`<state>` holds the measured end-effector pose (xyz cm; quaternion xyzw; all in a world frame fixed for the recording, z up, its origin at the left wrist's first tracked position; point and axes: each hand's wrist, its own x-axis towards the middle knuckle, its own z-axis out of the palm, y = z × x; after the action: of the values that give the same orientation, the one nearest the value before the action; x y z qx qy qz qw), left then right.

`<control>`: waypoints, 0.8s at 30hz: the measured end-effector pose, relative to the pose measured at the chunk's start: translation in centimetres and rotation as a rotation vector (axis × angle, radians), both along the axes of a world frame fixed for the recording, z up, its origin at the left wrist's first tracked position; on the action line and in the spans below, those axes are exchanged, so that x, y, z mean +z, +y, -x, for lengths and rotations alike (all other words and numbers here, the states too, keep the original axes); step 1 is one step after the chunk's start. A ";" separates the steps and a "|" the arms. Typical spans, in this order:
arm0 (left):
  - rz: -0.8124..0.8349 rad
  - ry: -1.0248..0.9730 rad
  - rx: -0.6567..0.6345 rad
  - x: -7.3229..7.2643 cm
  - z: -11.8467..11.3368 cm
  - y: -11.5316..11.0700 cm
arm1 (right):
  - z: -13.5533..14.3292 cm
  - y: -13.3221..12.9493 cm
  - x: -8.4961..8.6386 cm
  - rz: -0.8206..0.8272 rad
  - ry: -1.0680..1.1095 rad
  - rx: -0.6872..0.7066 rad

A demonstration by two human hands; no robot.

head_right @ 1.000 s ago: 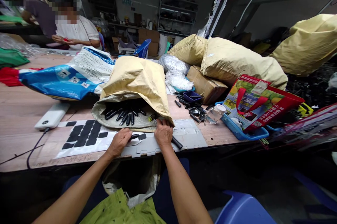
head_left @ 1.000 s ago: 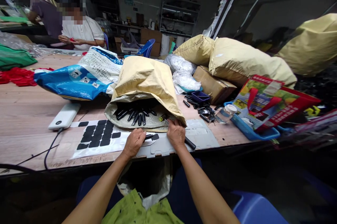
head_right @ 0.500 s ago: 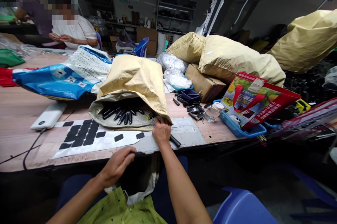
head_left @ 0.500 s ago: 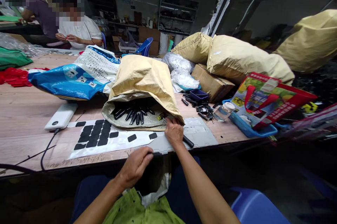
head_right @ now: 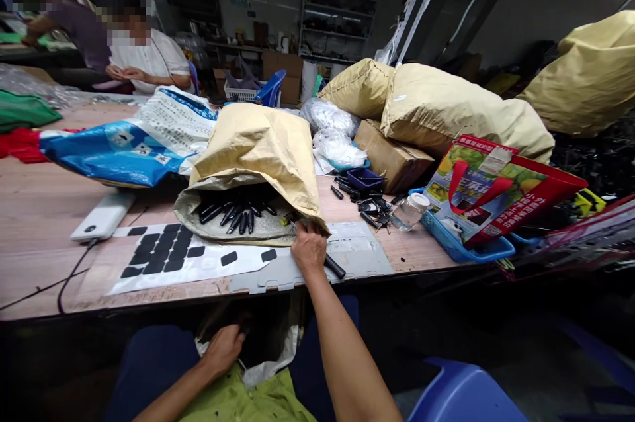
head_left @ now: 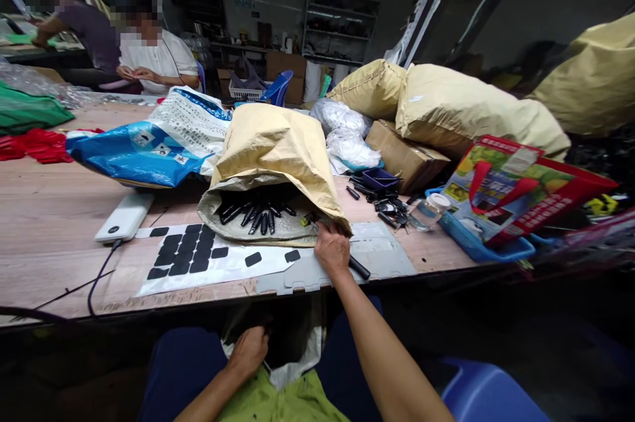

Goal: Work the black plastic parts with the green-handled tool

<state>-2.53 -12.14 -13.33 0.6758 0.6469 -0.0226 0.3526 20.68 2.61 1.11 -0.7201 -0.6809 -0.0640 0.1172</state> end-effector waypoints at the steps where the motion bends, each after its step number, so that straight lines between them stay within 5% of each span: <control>1: -0.006 0.002 -0.003 0.3 0.0 -0.1 | 0.0 0.0 0.0 -0.004 0.004 -0.002; 4: -0.051 -0.082 -0.046 2.8 -0.5 -0.6 | 0.0 0.0 -0.1 -0.014 0.010 -0.002; 8: -0.155 -0.370 -0.223 9.3 -2.2 -0.1 | 0.0 0.0 -0.2 -0.009 -0.010 0.000; 10: -0.362 -0.434 -0.165 12.7 -2.6 1.7 | -0.1 0.1 -0.2 -0.011 -0.016 -0.003; 13: -0.673 -0.431 0.096 15.8 -1.9 6.7 | -0.1 0.1 -0.1 -0.010 -0.013 0.002; 18: -0.838 -0.096 0.451 16.5 1.2 16.7 | 0.0 0.1 -0.1 -0.010 -0.012 0.000; 24: -0.517 0.150 0.519 16.4 2.1 21.6 | -0.1 0.1 -0.2 -0.025 0.014 0.004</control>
<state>-4.62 9.49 3.09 0.5527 0.8049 0.1823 0.1160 20.77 2.72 0.87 -0.7177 -0.6805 -0.0671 0.1313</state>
